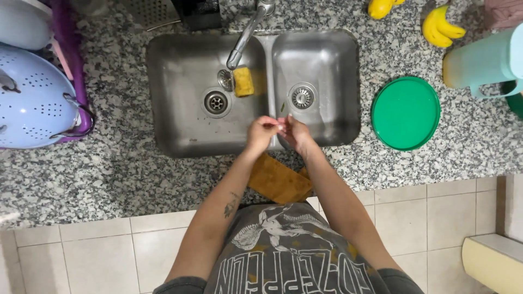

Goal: The person washes a plate, a colander, and a glass using a sponge and running water in a double-basin sink. They place the cleaned items into a dish rack. Afterwards, they pick up lemons, bananas, and a jar from the counter and store them inside the refrigerator.

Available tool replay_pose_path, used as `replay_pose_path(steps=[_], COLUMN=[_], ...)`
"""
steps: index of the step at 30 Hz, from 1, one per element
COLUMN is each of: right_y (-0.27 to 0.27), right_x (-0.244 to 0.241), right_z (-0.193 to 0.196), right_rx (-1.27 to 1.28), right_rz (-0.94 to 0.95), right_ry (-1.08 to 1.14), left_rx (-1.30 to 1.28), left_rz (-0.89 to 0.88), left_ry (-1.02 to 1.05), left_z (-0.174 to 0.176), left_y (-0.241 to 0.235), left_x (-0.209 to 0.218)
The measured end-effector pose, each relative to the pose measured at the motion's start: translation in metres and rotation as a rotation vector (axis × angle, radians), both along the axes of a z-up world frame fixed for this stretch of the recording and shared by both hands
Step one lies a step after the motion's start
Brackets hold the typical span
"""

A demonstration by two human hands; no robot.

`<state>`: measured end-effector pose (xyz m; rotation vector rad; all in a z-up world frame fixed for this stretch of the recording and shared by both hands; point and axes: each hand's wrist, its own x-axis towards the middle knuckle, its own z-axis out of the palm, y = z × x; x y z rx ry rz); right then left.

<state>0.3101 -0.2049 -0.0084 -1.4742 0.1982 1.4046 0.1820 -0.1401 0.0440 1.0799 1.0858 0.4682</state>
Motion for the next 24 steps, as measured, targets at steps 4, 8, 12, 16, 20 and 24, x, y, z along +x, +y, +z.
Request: replay_pose_path(steps=[4,8,12,16,20,24], right_y=[-0.015,-0.038,-0.055,-0.082,-0.106,-0.135], right_x=[0.014,0.029,0.054,0.077,0.075,0.061], right_z=[0.007,0.034,0.051,0.056,0.088,0.117], right_rx=[-0.006,0.042,0.080,0.137,0.208,0.156], right_rz=[-0.164,-0.132,-0.185,-0.368,-0.431,-0.456], right_ry=[0.160,0.192,0.165,0.107,0.019,-0.022], left_rx=[0.348,1.135,1.128,1.019,1.326,1.048], left_rz=[-0.100,-0.351,-0.554,-0.478,-0.698,-1.481], left_ry=[0.106,0.344,0.217,0.161,0.569,1.208], left_z=[0.003,0.005,0.060,0.028,-0.082,-0.092], left_y=[-0.032,-0.060,-0.030,0.030,0.049,0.029], left_x=[0.027,0.047,0.041,0.056,0.090,0.122])
